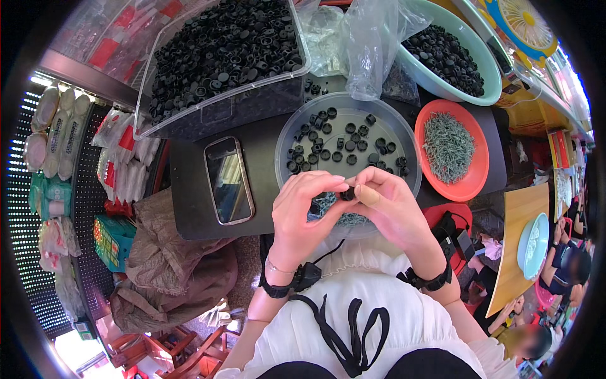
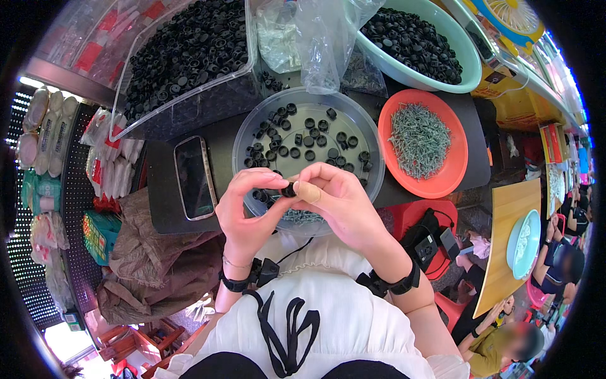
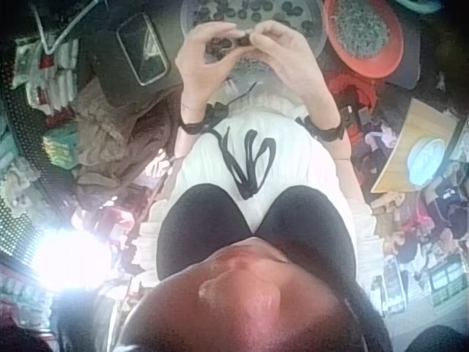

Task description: Assembling small black plastic components by inserting pins by hand.

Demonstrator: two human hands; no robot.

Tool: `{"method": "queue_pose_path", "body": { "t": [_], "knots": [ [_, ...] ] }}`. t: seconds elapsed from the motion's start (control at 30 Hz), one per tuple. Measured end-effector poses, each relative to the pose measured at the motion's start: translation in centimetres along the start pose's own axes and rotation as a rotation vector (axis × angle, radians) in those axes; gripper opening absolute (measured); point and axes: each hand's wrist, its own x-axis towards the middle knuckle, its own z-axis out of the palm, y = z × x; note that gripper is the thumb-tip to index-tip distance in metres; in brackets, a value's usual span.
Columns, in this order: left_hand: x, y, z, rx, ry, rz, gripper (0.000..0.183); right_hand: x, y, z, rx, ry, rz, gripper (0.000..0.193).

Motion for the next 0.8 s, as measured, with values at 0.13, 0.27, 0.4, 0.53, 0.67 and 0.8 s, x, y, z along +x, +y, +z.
{"method": "queue_pose_path", "body": {
  "t": [0.13,0.27,0.4,0.53,0.67,0.8],
  "knots": [
    [0.1,0.1,0.2,-0.011,0.01,-0.007,0.045,0.0,0.1,0.1,-0.015,0.008,-0.016,0.015],
    [0.0,0.0,0.3,-0.035,0.0,-0.021,0.046,0.0,0.4,-0.3,-0.081,0.04,-0.032,0.012],
    [0.0,0.4,0.4,-0.036,-0.032,-0.03,0.046,0.1,0.5,-1.1,-0.047,-0.009,-0.076,0.016],
    [-0.3,0.5,0.4,-0.088,-0.043,-0.062,0.046,0.2,0.0,-1.3,-0.031,-0.057,-0.046,0.019],
    [0.9,0.9,-0.7,-0.001,-0.077,-0.138,0.048,0.4,-3.1,-0.8,-0.332,0.082,-0.124,0.02],
    [1.5,-0.7,-2.6,0.155,-0.106,-0.33,0.055,1.4,-9.4,-4.0,-0.96,0.492,-0.607,0.013]
  ]
}}
